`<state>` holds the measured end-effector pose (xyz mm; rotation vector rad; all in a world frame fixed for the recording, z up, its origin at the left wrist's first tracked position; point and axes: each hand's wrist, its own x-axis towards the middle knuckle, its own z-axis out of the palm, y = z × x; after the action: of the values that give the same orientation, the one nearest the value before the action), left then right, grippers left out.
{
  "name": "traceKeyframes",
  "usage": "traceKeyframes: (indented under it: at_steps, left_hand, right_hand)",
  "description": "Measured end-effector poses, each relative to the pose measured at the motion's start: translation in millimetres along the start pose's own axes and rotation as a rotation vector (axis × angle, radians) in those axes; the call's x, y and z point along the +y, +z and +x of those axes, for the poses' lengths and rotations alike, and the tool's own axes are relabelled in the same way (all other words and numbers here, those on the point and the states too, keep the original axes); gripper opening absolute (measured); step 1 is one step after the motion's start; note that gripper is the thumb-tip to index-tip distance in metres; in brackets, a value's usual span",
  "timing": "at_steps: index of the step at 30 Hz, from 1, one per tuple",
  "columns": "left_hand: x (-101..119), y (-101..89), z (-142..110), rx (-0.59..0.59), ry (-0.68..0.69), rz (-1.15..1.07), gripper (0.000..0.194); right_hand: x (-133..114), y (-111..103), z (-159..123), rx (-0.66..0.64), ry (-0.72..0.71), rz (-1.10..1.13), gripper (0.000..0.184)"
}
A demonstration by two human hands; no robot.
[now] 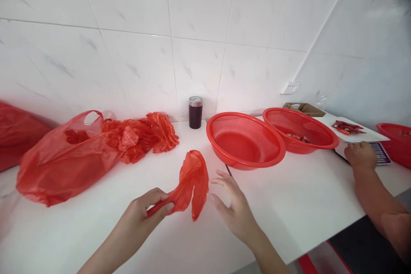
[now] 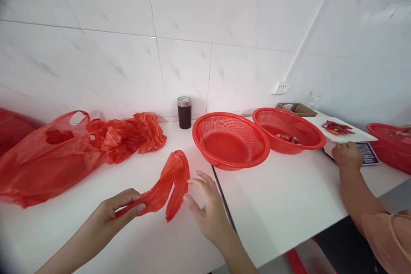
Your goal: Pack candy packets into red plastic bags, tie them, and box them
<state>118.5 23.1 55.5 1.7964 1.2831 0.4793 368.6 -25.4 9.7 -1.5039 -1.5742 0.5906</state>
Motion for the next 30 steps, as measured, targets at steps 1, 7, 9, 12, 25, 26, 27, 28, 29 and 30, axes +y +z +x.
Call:
traceKeyframes:
  at_steps: [1,7,9,12,25,26,27,28,29,30]
  left_hand:
    - [4.4,2.4,-5.1,-0.022,0.019,-0.024,0.031]
    - [-9.5,-11.8,-25.3,-0.116,0.051,0.064,0.033]
    - [-35.2,-32.4,-26.7,-0.060,0.057,0.238,0.032]
    - [-71.8,-64.8,-27.9,0.211,0.092,0.548,0.034]
    - [-23.5,30.2,14.8,0.447,0.419,0.804,0.028]
    - [-35.5,28.3,27.4,0.396,0.324,0.845,0.032]
    - [-47.5,22.6,38.2,0.380,0.255,0.868,0.035]
    - [-58.2,14.1,46.5,0.382,0.189,0.883,0.036]
    - [-66.7,4.2,52.0,0.399,0.136,0.891,0.035]
    - [-72.4,-5.6,54.8,0.422,0.092,0.895,0.035]
  right_hand:
    - [-10.0,13.1,5.5,0.017,-0.039,-0.011,0.035]
    - [2.7,36.6,36.6,-0.088,-0.001,0.009,0.045]
    - [18.2,21.1,43.8,-0.080,0.046,0.043,0.034]
    - [29.0,-5.3,49.6,-0.024,0.077,0.051,0.019]
    - [-45.4,2.1,28.0,-0.295,0.102,0.429,0.012]
    - [-44.6,-1.3,24.7,-0.351,0.118,0.456,0.011]
    - [-41.0,-7.0,21.9,-0.389,0.136,0.463,0.011]
    - [-35.4,-14.8,19.9,-0.404,0.156,0.449,0.011]
    - [-28.8,-24.1,18.8,-0.392,0.176,0.413,0.010]
    - [-22.6,-34.1,18.4,-0.356,0.185,0.354,0.009]
